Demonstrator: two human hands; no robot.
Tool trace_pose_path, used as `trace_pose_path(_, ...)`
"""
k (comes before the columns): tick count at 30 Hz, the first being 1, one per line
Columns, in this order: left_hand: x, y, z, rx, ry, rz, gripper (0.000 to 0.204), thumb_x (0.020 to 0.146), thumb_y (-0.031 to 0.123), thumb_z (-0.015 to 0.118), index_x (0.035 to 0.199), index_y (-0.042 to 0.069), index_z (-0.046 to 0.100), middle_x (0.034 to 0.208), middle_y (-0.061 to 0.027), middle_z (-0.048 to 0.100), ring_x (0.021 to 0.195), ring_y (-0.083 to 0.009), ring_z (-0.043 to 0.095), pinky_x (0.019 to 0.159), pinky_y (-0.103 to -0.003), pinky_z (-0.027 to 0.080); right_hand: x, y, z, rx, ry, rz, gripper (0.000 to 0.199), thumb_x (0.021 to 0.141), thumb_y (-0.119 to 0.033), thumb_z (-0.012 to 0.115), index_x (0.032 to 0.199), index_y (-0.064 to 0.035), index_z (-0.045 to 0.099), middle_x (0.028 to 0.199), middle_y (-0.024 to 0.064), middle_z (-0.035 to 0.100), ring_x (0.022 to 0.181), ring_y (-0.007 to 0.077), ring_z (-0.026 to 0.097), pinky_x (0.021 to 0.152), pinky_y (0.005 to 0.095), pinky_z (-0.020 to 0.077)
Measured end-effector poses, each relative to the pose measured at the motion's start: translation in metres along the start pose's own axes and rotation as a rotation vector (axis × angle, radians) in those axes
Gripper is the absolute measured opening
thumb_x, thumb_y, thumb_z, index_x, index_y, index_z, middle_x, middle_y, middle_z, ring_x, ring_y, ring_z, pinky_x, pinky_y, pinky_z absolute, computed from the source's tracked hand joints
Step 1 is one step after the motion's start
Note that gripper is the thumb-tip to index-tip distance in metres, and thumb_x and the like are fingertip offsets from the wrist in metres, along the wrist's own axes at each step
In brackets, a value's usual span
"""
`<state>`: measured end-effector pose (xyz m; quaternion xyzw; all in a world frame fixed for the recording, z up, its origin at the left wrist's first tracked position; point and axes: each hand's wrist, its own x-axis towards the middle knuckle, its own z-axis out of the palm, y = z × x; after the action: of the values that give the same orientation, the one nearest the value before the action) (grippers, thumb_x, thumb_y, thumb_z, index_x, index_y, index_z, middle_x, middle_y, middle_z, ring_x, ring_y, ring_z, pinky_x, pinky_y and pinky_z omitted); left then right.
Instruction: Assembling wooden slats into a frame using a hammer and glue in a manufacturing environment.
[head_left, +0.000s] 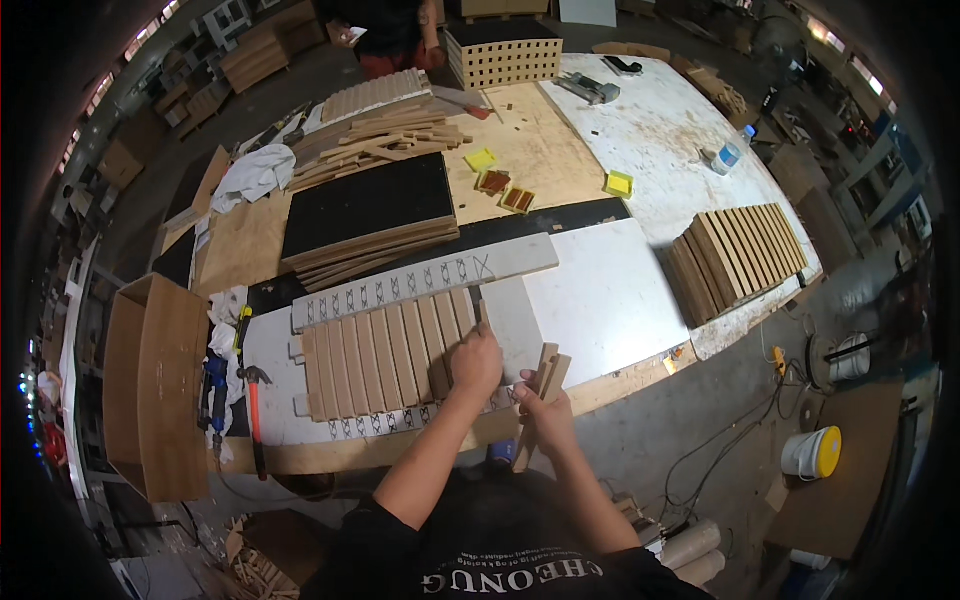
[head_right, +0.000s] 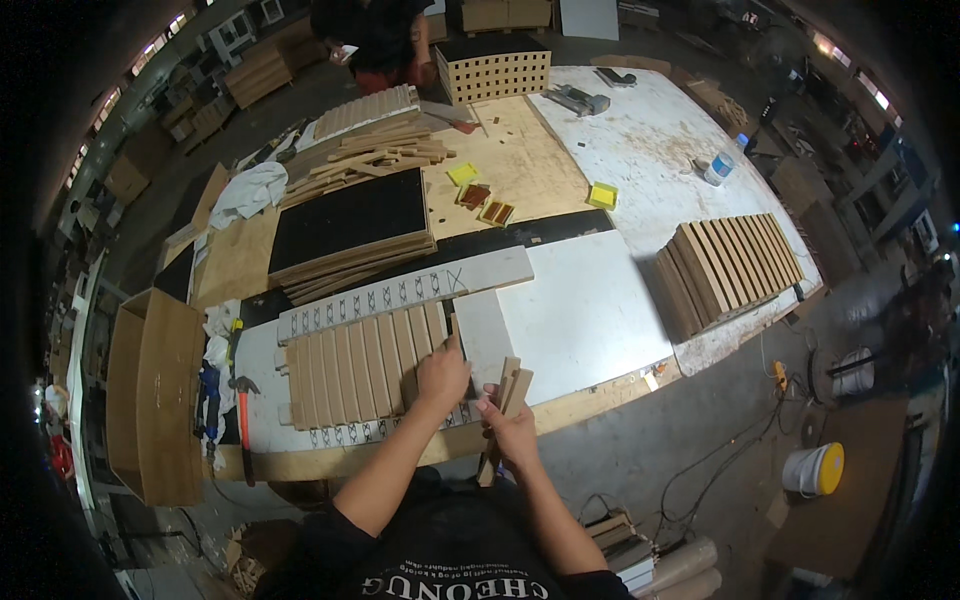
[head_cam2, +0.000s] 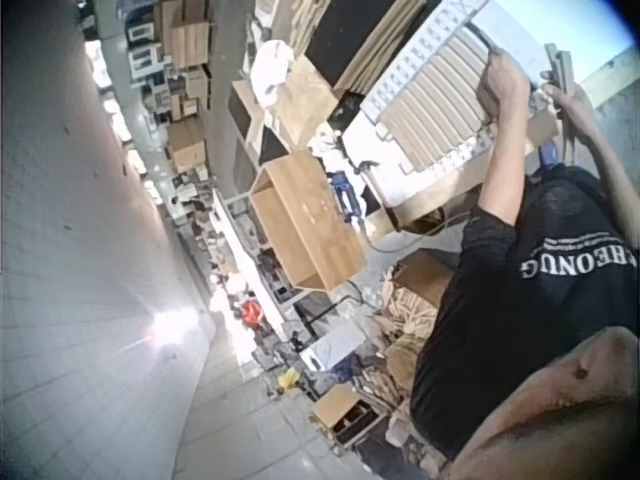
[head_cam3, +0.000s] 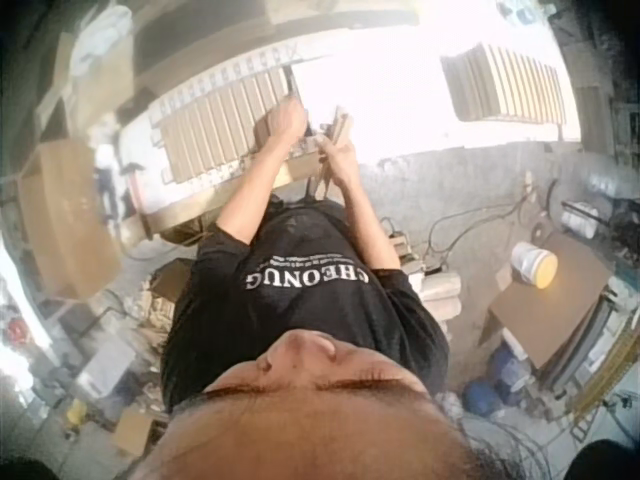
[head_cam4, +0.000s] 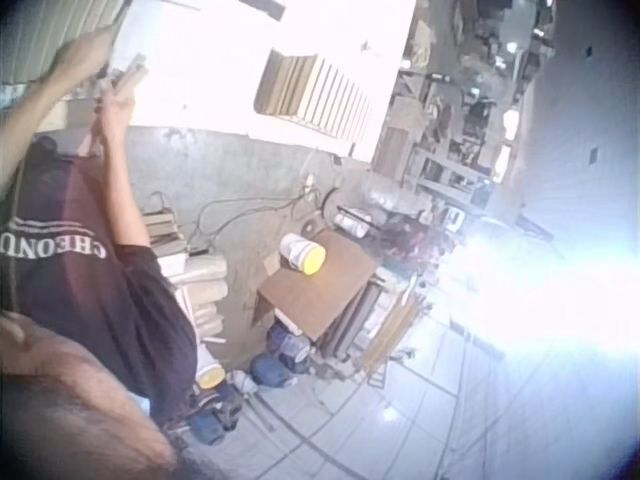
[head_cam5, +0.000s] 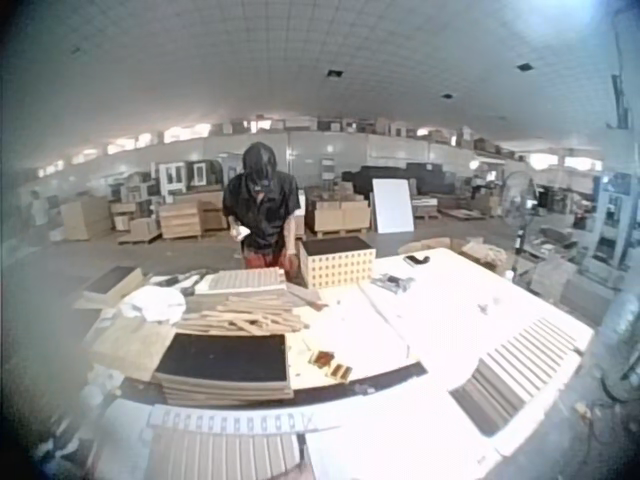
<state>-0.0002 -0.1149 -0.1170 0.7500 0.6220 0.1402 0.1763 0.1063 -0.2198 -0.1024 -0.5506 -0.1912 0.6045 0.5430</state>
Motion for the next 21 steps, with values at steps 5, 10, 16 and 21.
trace_pose_path(5,-0.026,0.021,-0.030,0.119,-0.267,0.152,0.068,0.069,0.024,0.069,0.124,-0.004,0.041,0.123,-0.0212,0.048,0.113,-0.0338,0.048,0.094,-0.044,0.039,-0.001,-0.010,-0.019,0.076,0.094,-0.029,0.037,0.079,-0.014,0.069,0.111,-0.0013,0.055,0.083,0.0005,0.058,0.065,0.0084,0.052,0.057,0.0232,0.0427)
trace_pose_path(10,-0.042,0.003,-0.018,0.283,-0.310,0.435,0.086,0.067,0.035,0.072,0.134,-0.001,0.032,0.145,-0.0156,0.023,0.135,-0.0322,0.017,0.107,-0.056,0.011,0.000,-0.017,-0.024,0.202,0.147,-0.046,0.038,0.079,-0.014,0.069,0.111,-0.0014,0.052,0.081,0.0010,0.056,0.060,0.0094,0.050,0.054,0.0247,0.0424)
trace_pose_path(16,-0.024,-0.005,-0.011,0.368,-0.393,0.286,0.090,0.069,0.041,0.069,0.139,0.002,0.026,0.147,-0.0115,0.020,0.137,-0.0323,0.012,0.106,-0.061,0.003,-0.001,-0.021,-0.024,0.265,0.147,-0.047,0.043,0.079,-0.014,0.069,0.113,0.0011,0.049,0.084,0.0033,0.056,0.060,0.0099,0.050,0.054,0.0244,0.0429)
trace_pose_path(21,0.004,-0.015,-0.014,0.397,-0.417,0.290,0.092,0.069,0.043,0.068,0.140,0.004,0.023,0.148,-0.0096,0.020,0.136,-0.0331,0.014,0.102,-0.067,0.003,0.003,-0.021,-0.013,0.275,0.115,-0.022,0.043,0.080,-0.015,0.068,0.114,0.0007,0.047,0.087,0.0046,0.056,0.061,0.0104,0.051,0.053,0.0243,0.0441)
